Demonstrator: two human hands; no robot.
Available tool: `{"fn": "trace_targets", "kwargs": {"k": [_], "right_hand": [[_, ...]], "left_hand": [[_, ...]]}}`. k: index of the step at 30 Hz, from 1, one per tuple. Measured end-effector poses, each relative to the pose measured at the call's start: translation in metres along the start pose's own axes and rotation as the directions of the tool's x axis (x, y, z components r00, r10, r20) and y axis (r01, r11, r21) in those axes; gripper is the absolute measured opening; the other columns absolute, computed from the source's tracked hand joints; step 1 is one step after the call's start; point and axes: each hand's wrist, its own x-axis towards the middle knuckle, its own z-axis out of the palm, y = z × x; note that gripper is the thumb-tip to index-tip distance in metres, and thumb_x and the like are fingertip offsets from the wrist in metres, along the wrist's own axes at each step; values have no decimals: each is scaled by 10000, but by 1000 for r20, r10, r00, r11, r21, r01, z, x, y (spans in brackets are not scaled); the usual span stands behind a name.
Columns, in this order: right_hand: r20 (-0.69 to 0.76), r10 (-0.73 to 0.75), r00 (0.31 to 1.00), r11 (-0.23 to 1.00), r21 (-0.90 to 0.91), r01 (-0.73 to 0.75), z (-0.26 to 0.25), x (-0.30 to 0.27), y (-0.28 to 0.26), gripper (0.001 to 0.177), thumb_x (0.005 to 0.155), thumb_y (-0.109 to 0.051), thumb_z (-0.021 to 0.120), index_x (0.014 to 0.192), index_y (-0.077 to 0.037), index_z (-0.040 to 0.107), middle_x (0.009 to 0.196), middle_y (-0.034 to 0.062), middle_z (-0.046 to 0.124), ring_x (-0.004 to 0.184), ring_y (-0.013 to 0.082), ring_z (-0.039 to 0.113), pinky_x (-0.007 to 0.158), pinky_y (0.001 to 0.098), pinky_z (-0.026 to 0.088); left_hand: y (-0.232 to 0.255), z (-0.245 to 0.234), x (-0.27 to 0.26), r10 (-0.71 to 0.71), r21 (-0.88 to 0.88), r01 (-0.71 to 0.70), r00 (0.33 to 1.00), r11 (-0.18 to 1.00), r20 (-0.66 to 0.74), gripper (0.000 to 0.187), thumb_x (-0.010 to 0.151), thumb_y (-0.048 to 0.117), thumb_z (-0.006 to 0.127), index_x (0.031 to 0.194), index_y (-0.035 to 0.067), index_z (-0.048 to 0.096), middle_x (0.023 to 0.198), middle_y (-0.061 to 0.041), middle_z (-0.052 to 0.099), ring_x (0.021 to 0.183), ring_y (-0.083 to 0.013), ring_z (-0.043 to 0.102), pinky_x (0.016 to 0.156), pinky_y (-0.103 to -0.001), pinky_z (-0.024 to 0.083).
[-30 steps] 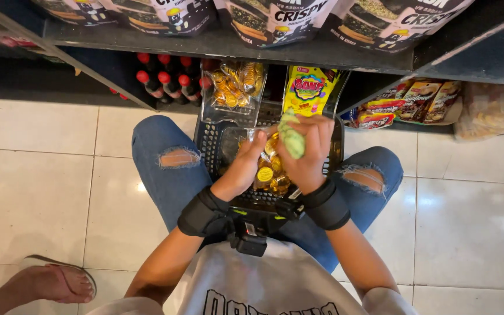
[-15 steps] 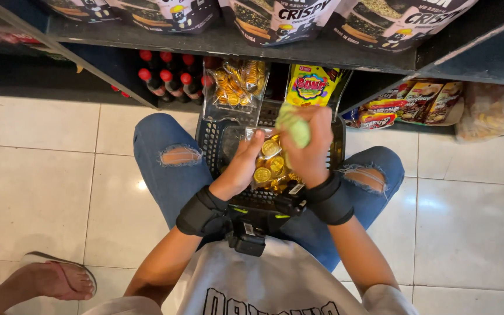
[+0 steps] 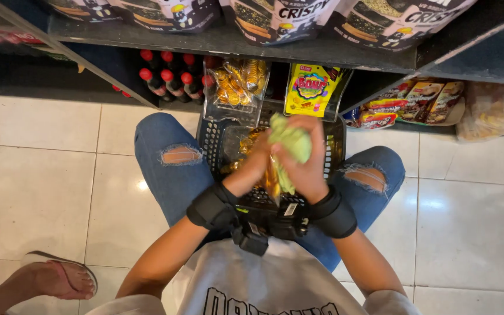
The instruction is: The person wipes various snack bags clean with a cloth, taking them from a stack, wiping them, then placing them into a container.
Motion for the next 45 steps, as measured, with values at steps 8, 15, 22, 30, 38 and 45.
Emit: {"fn": "trace_targets", "kwargs": {"k": [8, 15, 22, 30, 38, 45], "right_hand": [[76, -279, 957, 858, -427, 284, 0, -17, 16, 409, 878, 1, 751, 1210, -28, 514, 1238, 173, 533, 1114, 323, 566, 981, 394, 478], [-175, -209, 962, 942, -301, 150, 10, -41, 39, 364, 954, 40, 645, 1271, -29, 480, 1321, 147, 485, 1204, 285, 515, 1114, 396, 428], [231, -491, 840, 744, -391, 542, 19, -41, 25, 527, 768, -158, 850, 1182, -77, 533, 1223, 141, 545, 1142, 358, 523, 1007, 461, 422], [97, -389, 916, 728, -577, 370, 19, -35, 38, 492, 842, -68, 853, 1224, -71, 543, 1286, 140, 548, 1200, 357, 507, 1058, 469, 401], [240, -418, 876, 744, -463, 482, 21, -33, 45, 484, 781, -77, 828, 1182, -68, 557, 1231, 145, 571, 1155, 374, 527, 1010, 490, 443], [98, -103, 990, 879, -457, 137, 38, -7, 43, 317, 968, -36, 691, 1238, 9, 532, 1193, 203, 563, 1090, 406, 597, 948, 439, 506]], "left_hand": [[74, 11, -47, -480, -227, 585, 788, 778, 386, 647, 1073, 631, 272, 1503, 190, 472, 1279, -59, 616, 1071, -177, 587, 831, -373, 499], [99, 15, -43, -374, -423, 511, 851, 748, 367, 642, 1000, 653, 363, 1351, 154, 565, 1161, -5, 709, 1028, -132, 683, 879, -314, 567], [-4, -37, -29, 152, -715, 498, 759, 492, 633, 594, 1146, 546, 314, 1019, 38, 596, 1026, -89, 652, 1060, -264, 691, 943, -431, 571], [136, -3, -52, -242, -583, 434, 893, 687, 380, 654, 1001, 638, 422, 1330, 91, 568, 1255, -88, 651, 1139, -194, 650, 1023, -397, 523], [110, -10, -44, -182, -622, 333, 938, 709, 294, 710, 1037, 654, 423, 1391, 54, 558, 1294, -75, 647, 1184, -190, 621, 1051, -353, 507], [117, -22, -43, -426, -45, 429, 903, 902, 59, 683, 945, 584, 400, 1492, 185, 316, 1401, -62, 501, 1204, -219, 602, 861, -492, 601]]}}
